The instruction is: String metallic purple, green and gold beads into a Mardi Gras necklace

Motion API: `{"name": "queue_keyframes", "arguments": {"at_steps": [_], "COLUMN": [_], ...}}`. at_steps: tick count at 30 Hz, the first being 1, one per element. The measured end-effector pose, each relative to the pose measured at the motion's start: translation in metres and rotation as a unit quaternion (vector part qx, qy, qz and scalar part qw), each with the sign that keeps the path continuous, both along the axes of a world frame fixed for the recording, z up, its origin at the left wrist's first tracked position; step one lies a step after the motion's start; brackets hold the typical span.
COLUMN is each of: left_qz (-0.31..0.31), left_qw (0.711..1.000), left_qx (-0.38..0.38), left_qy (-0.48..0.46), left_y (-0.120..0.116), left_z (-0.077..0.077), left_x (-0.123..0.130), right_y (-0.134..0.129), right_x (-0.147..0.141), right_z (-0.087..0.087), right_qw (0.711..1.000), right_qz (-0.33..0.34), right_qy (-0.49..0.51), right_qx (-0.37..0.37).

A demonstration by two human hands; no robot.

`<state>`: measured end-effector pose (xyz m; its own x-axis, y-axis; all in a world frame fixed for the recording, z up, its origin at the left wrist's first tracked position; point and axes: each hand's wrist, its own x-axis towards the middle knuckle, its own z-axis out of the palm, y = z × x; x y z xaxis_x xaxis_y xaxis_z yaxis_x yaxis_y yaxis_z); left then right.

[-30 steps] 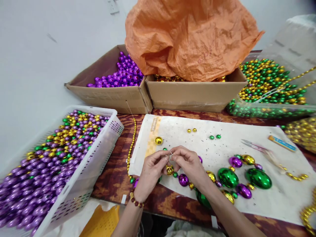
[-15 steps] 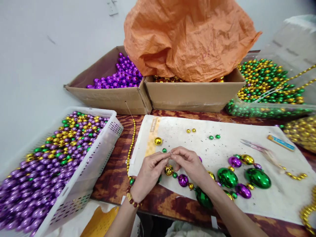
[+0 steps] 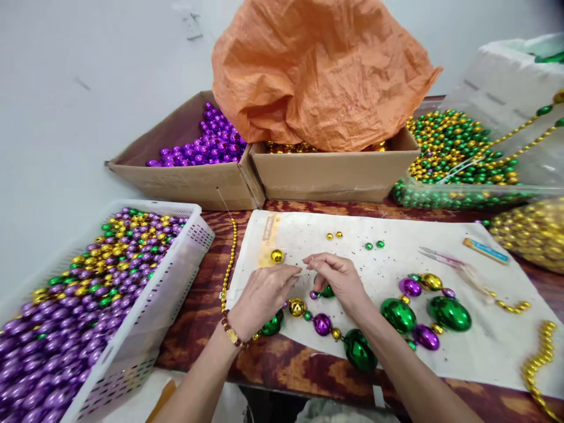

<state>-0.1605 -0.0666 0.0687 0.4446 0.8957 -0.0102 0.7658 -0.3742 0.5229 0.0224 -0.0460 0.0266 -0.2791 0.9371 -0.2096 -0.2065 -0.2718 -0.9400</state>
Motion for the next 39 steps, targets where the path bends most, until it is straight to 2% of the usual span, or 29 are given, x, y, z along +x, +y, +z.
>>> {"name": "queue_keyframes", "arguments": {"at_steps": [4, 6, 8, 10, 12, 15, 17, 20, 22, 24, 26, 27, 30, 34, 36, 38, 39], "left_qz": [0.011, -0.005, -0.017, -0.027, -0.043, -0.065, -0.072, -0.068, -0.002, 0.134, 0.248, 0.272, 0.259, 0.25, 0.252, 0.27, 0.283], "left_qw": [0.999, 0.998, 0.996, 0.994, 0.991, 0.988, 0.989, 0.992, 0.992, 0.971, 0.945, 0.944, 0.962, 0.965, 0.967, 0.96, 0.947], "left_qx": [0.0, 0.012, 0.028, 0.044, 0.057, 0.058, 0.047, 0.052, 0.117, 0.196, 0.211, 0.186, 0.086, 0.038, 0.027, 0.004, -0.019], "left_qy": [0.045, 0.064, 0.08, 0.095, 0.112, 0.127, 0.123, 0.089, 0.046, -0.003, -0.029, -0.025, 0.028, 0.062, 0.027, -0.076, -0.15], "left_y": [0.009, 0.014, 0.018, 0.021, 0.025, 0.027, 0.028, 0.028, 0.03, 0.033, 0.036, 0.037, 0.038, 0.04, 0.043, 0.045, 0.045], "left_z": [-0.002, -0.002, 0.0, 0.002, 0.003, 0.003, 0.0, -0.008, -0.014, -0.021, -0.029, -0.034, -0.05, -0.066, -0.068, -0.067, -0.066], "left_x": [-0.001, -0.001, -0.001, -0.001, -0.001, -0.003, -0.005, -0.016, -0.028, -0.041, -0.05, -0.052, -0.043, -0.025, -0.024, -0.028, -0.032], "right_y": [0.005, 0.007, 0.008, 0.008, 0.008, 0.009, 0.008, 0.005, 0.002, -0.002, -0.008, -0.011, -0.02, -0.029, -0.031, -0.032, -0.033], "right_x": [0.003, 0.005, 0.007, 0.008, 0.008, 0.006, 0.003, -0.002, -0.003, -0.002, 0.001, 0.002, 0.004, 0.004, 0.005, 0.006, 0.006], "right_z": [-0.003, -0.006, -0.008, -0.008, -0.006, -0.004, -0.004, -0.005, -0.007, -0.008, -0.011, -0.013, -0.02, -0.027, -0.03, -0.031, -0.032], "right_qw": [0.998, 0.999, 0.991, 0.964, 0.92, 0.862, 0.841, 0.829, 0.832, 0.856, 0.893, 0.91, 0.934, 0.942, 0.947, 0.958, 0.964], "right_qz": [0.009, 0.025, 0.051, 0.081, 0.106, 0.124, 0.128, 0.122, 0.11, 0.079, 0.031, 0.009, -0.023, -0.025, -0.026, -0.029, -0.031], "right_qy": [0.057, 0.005, -0.096, -0.212, -0.312, -0.396, -0.427, -0.451, -0.451, -0.429, -0.383, -0.357, -0.309, -0.292, -0.281, -0.25, -0.229], "right_qx": [0.0, 0.028, 0.072, 0.137, 0.214, 0.292, 0.306, 0.308, 0.303, 0.278, 0.234, 0.211, 0.176, 0.161, 0.154, 0.14, 0.13]}}
